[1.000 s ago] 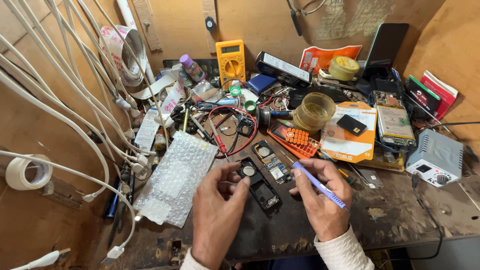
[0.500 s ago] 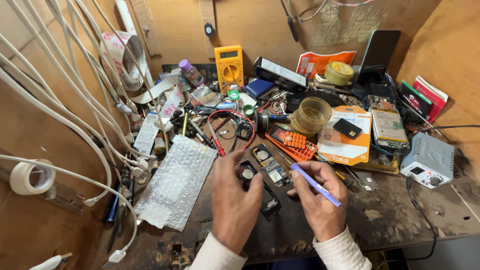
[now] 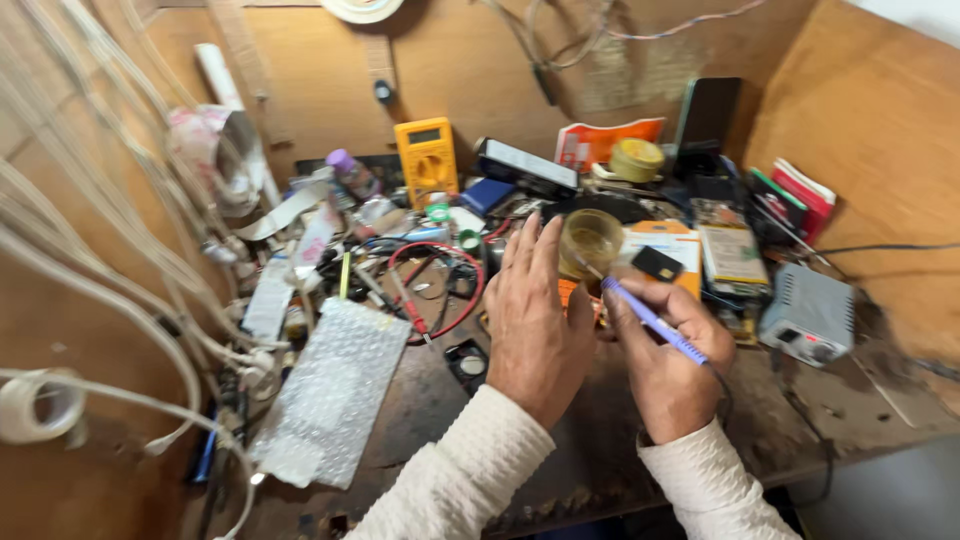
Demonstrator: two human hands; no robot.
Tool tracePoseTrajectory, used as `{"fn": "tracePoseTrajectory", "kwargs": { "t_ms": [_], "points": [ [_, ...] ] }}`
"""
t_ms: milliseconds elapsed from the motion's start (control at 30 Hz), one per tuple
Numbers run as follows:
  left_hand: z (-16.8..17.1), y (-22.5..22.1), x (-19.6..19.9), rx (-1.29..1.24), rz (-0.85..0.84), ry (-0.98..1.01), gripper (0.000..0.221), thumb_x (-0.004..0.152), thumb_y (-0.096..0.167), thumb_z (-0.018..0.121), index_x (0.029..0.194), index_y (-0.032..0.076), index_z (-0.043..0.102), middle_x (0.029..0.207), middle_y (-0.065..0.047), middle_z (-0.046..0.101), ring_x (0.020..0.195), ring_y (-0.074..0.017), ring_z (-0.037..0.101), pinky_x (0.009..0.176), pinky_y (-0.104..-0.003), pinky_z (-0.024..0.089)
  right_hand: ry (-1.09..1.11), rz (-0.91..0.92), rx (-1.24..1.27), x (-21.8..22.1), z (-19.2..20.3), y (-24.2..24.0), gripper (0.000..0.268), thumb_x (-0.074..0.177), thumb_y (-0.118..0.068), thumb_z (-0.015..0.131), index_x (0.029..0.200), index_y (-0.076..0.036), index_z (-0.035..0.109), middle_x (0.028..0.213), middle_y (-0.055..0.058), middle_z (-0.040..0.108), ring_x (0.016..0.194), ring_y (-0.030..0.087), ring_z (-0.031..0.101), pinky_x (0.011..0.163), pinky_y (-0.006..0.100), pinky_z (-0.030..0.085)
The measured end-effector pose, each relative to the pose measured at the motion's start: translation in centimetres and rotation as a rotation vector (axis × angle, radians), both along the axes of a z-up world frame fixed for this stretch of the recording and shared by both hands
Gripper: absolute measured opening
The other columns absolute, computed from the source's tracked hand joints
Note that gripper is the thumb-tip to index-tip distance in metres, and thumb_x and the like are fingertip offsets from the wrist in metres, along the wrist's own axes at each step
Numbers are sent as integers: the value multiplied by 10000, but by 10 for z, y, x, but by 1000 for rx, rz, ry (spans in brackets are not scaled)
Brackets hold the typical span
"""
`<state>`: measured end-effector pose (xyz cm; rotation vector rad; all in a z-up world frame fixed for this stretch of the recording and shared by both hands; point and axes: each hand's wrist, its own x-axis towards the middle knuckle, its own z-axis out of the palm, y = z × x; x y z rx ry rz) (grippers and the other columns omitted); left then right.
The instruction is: The person assembles internal components of a mobile phone, using a small blue tool to position parts onto the circuit board and then attaching the plastic back casing.
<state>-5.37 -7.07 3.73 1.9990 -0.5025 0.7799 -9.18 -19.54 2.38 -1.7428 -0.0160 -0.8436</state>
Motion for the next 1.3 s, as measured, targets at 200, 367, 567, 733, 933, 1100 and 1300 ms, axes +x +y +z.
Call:
{"fn": "tracePoseTrajectory", "kwargs": {
  "t_ms": [200,367,567,733,933,1100,1300],
  "points": [
    [21,-60,4,-20,-259,-29,609,901,138,670,1463,-7,487,1536,-258,487,1428,-438,453,1191,-510,363,-88,-253,-243,-15,18,-62,98,1011,-34,756,1072,36,728,905,64,731,770,79,638,713,223,532],
    [35,-126,4,20,-553,-49,590,880,166,691,1418,-14,528,1529,-245,507,1441,-423,459,1179,-503,381,-133,-323,-182,-44,35,-131,86,1051,4,719,1112,45,673,965,84,731,816,104,686,749,237,572],
    [23,-175,-5,70,-650,17,613,835,143,702,1397,-26,525,1512,-254,490,1425,-415,447,1148,-512,367,-86,-419,-13,-92,11,-184,45,1046,40,659,1019,61,630,937,110,729,763,140,712,709,277,618],
    [10,-183,-10,111,-690,118,577,839,115,697,1384,-3,547,1504,-252,493,1394,-424,454,1132,-502,373,9,-554,-63,-107,-19,-198,54,954,39,698,990,61,663,899,123,728,713,142,693,665,272,590],
    [4,-177,-11,120,-640,172,513,846,112,705,1334,-8,598,1464,-264,528,1316,-438,525,1105,-477,417,66,-632,-85,-104,-26,-199,94,943,-4,755,949,55,682,859,117,728,685,134,682,639,274,579],
    [3,-175,-12,131,-640,223,470,848,113,703,1296,-8,631,1442,-269,548,1269,-436,571,1084,-458,444,3,-577,-79,-92,-33,-209,76,951,-4,742,971,46,688,888,91,724,721,103,673,650,272,605],
    [-12,-184,-14,89,-655,190,435,850,107,704,1270,3,661,1407,-283,580,1275,-430,579,1100,-440,453,67,-610,-23,-77,-43,-211,84,967,-53,734,972,25,705,827,108,726,643,127,669,561,285,571]
  ]
}}
